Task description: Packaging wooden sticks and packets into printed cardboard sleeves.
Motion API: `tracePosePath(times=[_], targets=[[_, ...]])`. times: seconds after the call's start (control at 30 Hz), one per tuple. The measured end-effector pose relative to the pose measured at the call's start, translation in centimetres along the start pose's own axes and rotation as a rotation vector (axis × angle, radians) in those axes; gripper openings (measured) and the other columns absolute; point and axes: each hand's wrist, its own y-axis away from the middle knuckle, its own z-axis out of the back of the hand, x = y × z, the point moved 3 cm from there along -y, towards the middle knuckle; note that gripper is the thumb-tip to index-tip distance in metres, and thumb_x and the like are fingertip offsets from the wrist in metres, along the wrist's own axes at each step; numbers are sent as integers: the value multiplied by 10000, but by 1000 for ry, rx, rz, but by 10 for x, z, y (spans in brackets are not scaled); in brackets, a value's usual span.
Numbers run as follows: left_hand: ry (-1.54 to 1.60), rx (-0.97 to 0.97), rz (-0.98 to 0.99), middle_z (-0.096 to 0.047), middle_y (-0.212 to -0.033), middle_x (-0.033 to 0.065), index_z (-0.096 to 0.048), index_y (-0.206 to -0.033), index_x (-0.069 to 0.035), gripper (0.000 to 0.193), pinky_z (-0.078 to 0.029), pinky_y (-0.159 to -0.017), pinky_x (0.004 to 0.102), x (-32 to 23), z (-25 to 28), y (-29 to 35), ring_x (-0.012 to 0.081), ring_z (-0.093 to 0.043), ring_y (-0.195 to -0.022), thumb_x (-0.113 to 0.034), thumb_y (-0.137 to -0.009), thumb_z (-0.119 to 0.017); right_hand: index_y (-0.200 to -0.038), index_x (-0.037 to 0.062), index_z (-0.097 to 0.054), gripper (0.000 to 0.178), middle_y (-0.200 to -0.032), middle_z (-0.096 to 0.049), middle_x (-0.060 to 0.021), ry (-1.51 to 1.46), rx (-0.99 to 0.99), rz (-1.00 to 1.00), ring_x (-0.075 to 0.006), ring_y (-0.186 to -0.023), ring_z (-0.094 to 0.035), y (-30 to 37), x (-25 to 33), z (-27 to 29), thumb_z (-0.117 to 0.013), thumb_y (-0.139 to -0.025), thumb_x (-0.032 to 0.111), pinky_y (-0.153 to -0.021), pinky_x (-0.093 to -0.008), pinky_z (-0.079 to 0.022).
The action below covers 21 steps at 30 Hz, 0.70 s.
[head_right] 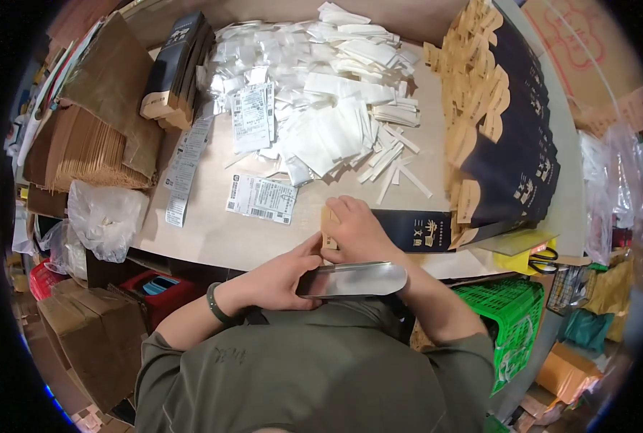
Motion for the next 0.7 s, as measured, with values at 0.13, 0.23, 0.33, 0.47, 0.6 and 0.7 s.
tracePosePath(times=[0.13,0.23,0.33,0.47,0.6,0.7], targets=[[-8,-175,548,-617,-778,97,-587,-942,-25,311,-499,-698,344,39,35,19,224,-610,-740,-173,-732,-763,-779,15,-619,305,-1042,-643,-204,-9,-174,-232,-365,-953,-616,-3,19,8,-747,-780,292,-761,-449,-485],[-428,-522,516,-624,-855,158,-585,-988,-27,351,-508,-696,414,62,62,10,348,-636,-804,-216,-744,-752,-773,27,-615,332,-755,-654,-175,-137,186,-693,-369,-698,-634,-11,7,-6,-701,-845,339,-597,-458,-481],[-501,-499,389,-604,-974,148,-558,-1179,-44,527,-519,-719,413,64,63,5,343,-633,-854,-238,-741,-778,-737,37,-614,315,-634,-618,-167,-25,50,-614,-381,-609,-625,-12,3,-24,-631,-893,311,-539,-473,-471],[-673,-357,318,-593,-1002,123,-513,-1319,-64,724,-521,-724,407,53,49,36,335,-630,-870,-285,-708,-831,-697,56,-627,238,-634,-633,-144,-89,-51,-693,-356,-635,-644,-14,1,-25,-612,-849,239,-574,-463,-493],[-634,-101,341,-588,-975,113,-494,-1361,-67,892,-519,-725,397,43,55,43,314,-628,-886,-330,-604,-887,-752,78,-640,188,-666,-649,-130,-249,-117,-715,-349,-657,-649,-21,11,-40,-639,-793,262,-617,-457,-510],[-563,-42,219,-594,-1051,131,-518,-1329,-52,838,-508,-797,409,42,52,20,335,-609,-961,-335,-624,-873,-790,78,-631,154,-695,-650,-137,-307,-121,-550,-352,-675,-649,-27,21,-32,-626,-813,230,-635,-460,-514]])
